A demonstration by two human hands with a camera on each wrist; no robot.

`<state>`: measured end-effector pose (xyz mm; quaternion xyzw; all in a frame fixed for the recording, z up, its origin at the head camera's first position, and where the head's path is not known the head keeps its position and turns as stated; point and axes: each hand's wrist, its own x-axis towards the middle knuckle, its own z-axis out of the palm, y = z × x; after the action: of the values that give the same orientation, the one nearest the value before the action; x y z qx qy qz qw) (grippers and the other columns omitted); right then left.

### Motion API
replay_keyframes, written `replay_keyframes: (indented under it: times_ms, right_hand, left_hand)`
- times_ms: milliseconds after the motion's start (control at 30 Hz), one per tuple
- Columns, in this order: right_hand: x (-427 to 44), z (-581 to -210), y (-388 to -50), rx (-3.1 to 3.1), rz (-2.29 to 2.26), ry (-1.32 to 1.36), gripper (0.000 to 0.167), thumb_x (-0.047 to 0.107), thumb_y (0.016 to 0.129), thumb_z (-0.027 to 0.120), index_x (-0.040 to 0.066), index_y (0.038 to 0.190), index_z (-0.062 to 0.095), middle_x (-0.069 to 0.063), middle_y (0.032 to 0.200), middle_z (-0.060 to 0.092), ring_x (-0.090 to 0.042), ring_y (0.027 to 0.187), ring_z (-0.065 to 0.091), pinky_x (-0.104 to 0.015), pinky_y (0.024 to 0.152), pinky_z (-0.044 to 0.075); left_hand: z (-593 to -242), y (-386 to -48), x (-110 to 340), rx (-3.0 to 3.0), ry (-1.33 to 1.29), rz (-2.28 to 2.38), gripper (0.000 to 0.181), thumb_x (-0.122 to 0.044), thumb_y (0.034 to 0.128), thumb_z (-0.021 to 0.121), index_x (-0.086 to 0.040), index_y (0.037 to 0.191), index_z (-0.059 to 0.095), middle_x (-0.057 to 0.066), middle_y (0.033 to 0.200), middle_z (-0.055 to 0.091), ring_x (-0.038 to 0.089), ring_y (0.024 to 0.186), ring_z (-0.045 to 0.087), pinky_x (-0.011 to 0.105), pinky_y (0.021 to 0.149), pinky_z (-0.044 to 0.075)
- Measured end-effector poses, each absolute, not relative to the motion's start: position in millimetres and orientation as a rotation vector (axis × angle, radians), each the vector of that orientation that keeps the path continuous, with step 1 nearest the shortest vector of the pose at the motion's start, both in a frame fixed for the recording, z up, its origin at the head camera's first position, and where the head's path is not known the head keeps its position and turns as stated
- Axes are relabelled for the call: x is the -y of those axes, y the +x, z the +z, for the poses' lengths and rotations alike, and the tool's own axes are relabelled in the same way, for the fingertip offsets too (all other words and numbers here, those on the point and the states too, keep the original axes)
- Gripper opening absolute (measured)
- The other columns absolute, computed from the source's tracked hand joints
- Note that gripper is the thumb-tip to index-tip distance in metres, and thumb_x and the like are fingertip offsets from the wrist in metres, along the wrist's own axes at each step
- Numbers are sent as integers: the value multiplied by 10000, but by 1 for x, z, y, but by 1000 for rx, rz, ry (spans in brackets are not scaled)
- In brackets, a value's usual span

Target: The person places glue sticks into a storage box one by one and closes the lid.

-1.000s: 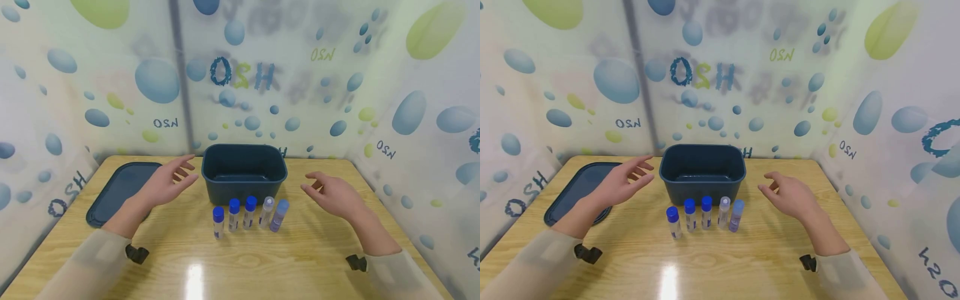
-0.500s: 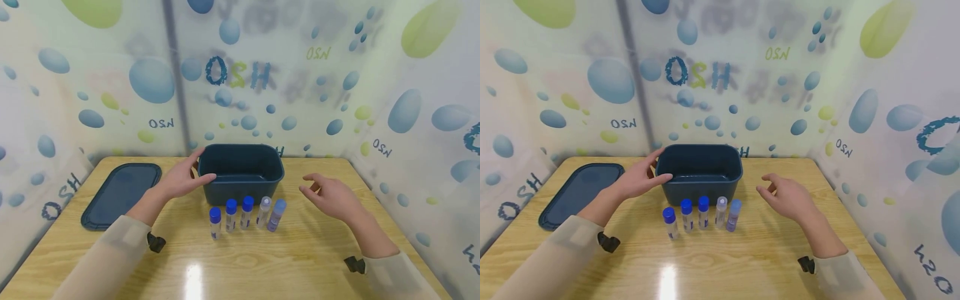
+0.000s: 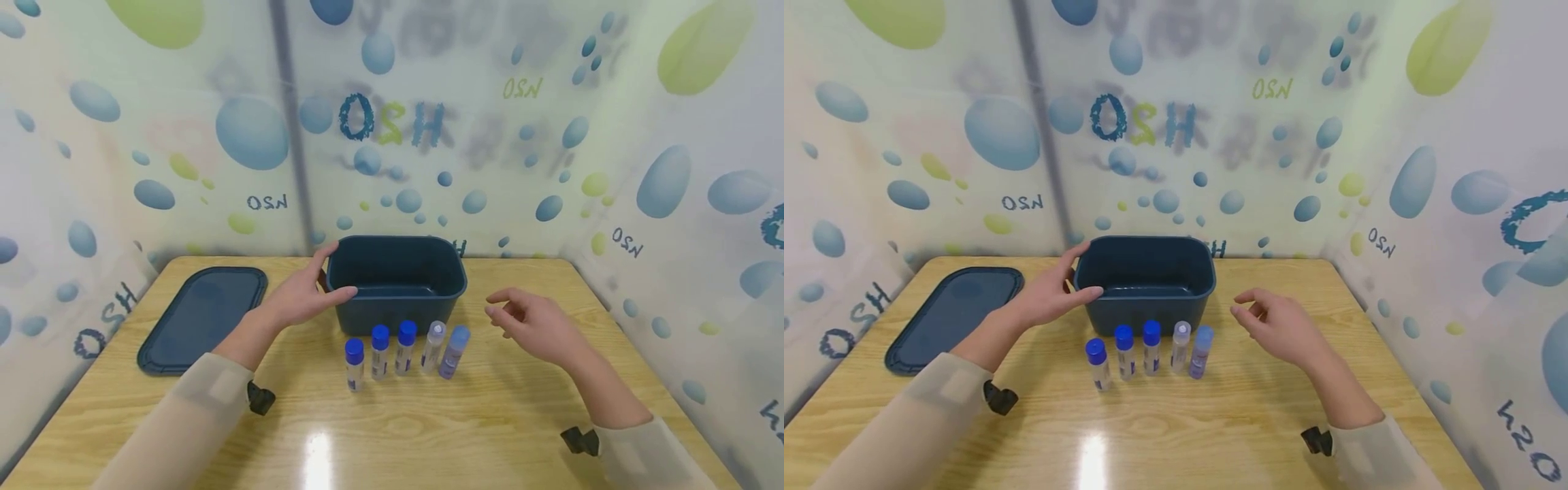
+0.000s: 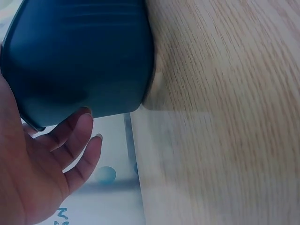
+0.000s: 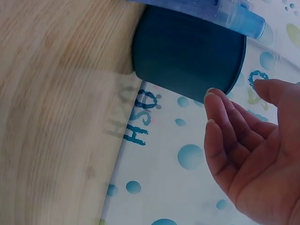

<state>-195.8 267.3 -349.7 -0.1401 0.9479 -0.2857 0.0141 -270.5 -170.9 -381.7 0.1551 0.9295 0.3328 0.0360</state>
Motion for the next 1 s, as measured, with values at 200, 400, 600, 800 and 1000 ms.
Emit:
replay_keyframes:
  times_ms: [200, 400, 600, 800, 1000]
  right_hand:
    - [-265, -352, -192, -2903, -977, -424, 405, 410, 1130, 616, 104, 1383, 699, -19, 1046, 793, -121, 816, 714, -325, 698, 585]
    - [-263, -350, -190, -2884, -1016, -416, 382, 406, 1133, 610, 121, 1369, 705, -17, 1053, 788, -153, 836, 718, -340, 708, 584]
    - [-263, -353, -189, -2819, -1175, -395, 322, 362, 1134, 621, 122, 1322, 722, -46, 1045, 780, -228, 858, 720, -328, 714, 588]
    - [-259, -358, -188, -2718, -1317, -373, 308, 351, 1131, 630, 119, 1309, 725, -69, 1049, 750, -308, 887, 710, -315, 713, 578]
    - [-255, -361, -187, -2673, -1353, -383, 313, 315, 1141, 610, 83, 1322, 717, -95, 1070, 737, -375, 911, 702, -304, 727, 577]
  left_hand:
    - [-384, -271, 172, -2854, 469, 1036, 1097, -744, 969, 683, -320, 1777, 75, 115, 1121, 690, 220, 830, 652, 379, 719, 523]
    - [-387, -272, 172, -2837, 463, 1076, 1082, -726, 977, 687, -329, 1776, 76, 120, 1128, 689, 228, 855, 653, 375, 731, 529]
    - [-387, -272, 170, -2803, 469, 1127, 1082, -698, 981, 704, -314, 1775, 76, 146, 1187, 660, 255, 929, 658, 382, 776, 550]
    - [-387, -273, 170, -2779, 496, 1197, 1091, -619, 993, 743, -232, 1776, 91, 181, 1244, 610, 301, 1071, 638, 418, 868, 557]
    - [-386, -273, 168, -2796, 491, 1216, 1098, -570, 986, 777, -175, 1771, 119, 134, 1083, 583, 273, 949, 569, 390, 779, 489]
